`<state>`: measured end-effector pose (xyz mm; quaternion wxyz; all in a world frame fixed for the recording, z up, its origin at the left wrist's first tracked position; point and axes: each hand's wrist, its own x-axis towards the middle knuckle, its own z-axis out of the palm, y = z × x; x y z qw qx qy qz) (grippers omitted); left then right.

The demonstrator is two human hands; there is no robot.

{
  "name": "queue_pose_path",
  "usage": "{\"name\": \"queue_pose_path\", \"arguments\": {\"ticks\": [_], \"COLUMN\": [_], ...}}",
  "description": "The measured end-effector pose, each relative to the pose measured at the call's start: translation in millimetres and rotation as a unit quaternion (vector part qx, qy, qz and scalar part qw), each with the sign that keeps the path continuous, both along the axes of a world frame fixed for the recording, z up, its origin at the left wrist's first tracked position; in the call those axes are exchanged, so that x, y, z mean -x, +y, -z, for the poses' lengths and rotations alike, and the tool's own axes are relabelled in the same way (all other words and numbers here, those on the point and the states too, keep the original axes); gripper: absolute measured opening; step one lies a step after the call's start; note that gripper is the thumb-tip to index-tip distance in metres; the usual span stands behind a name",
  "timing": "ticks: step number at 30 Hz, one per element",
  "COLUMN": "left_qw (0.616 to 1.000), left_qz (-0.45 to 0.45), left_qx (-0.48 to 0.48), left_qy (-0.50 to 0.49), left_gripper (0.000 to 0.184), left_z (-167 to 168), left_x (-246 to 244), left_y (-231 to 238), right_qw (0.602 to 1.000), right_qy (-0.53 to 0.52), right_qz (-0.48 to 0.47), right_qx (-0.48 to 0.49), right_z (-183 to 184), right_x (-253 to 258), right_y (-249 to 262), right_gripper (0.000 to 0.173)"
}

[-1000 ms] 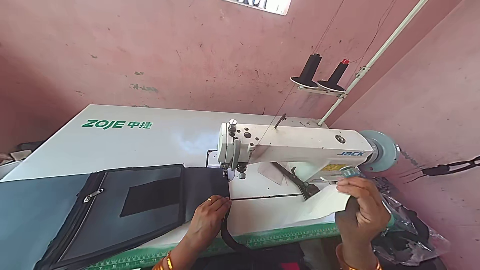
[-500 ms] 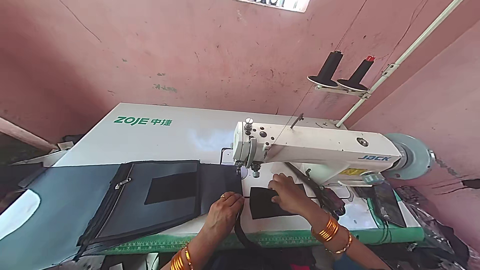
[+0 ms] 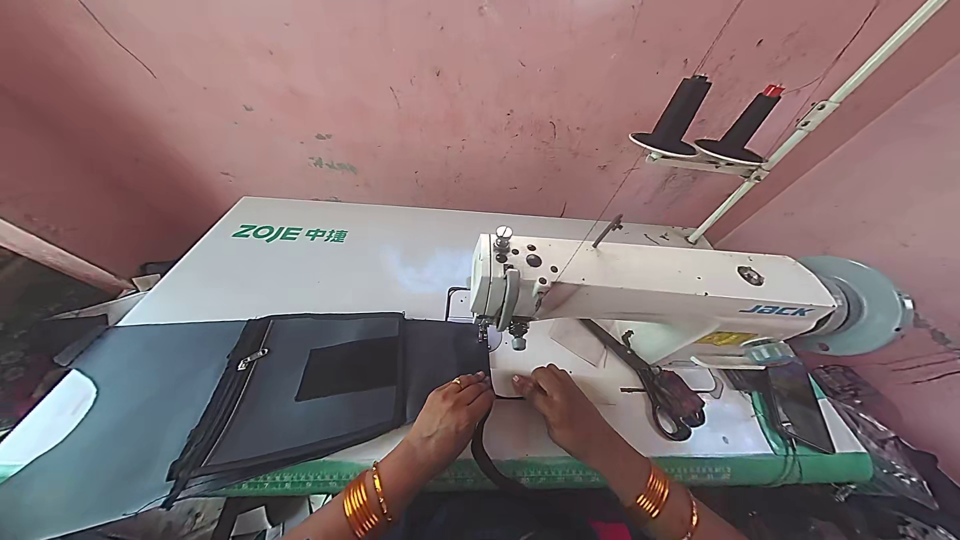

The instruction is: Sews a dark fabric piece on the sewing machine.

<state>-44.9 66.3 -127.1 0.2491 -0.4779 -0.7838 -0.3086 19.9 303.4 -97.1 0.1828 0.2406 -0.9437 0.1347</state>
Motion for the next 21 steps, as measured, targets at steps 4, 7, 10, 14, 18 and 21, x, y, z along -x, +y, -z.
{"name": "queue_pose_path", "arguments": {"ticks": [4,7,10,14,18,21], "left_qw": [0.996,0.997,0.998,0.998,0.997,0.997], "left_qz": [0.002,0.026,0.054,0.059,0.064,0.065], "left_qx": [-0.089,-0.069,-0.013,0.028,0.041,0.048], "left_qy": [-0.011,0.0,0.004,0.007,0.003,0.011], "left_gripper": [0.024,0.023,0.022,0.021,0.022,0.02], "left_z": [-13,-24,-11,-2,-7,-10], "left_x": [16,19,12,16,30,47], "left_y": [-8,-6,-6,-9,-5,0], "right_qw": [0.981,0.947,0.968,0.992,0.985,0.973], "right_qy": [-0.192,-0.318,-0.249,-0.094,-0.146,-0.199], "right_qz": [0.018,0.031,0.013,0.01,0.06,0.097], "right_qx": [-0.01,-0.031,0.011,0.081,0.065,0.058], "right_z": [-27,-49,-37,-12,-9,-18], "right_x": [15,47,58,52,66,77], "right_y": [-12,-30,-35,-34,-39,-42], "right_gripper": [0.043,0.039,0.033,0.03,0.032,0.037]}}
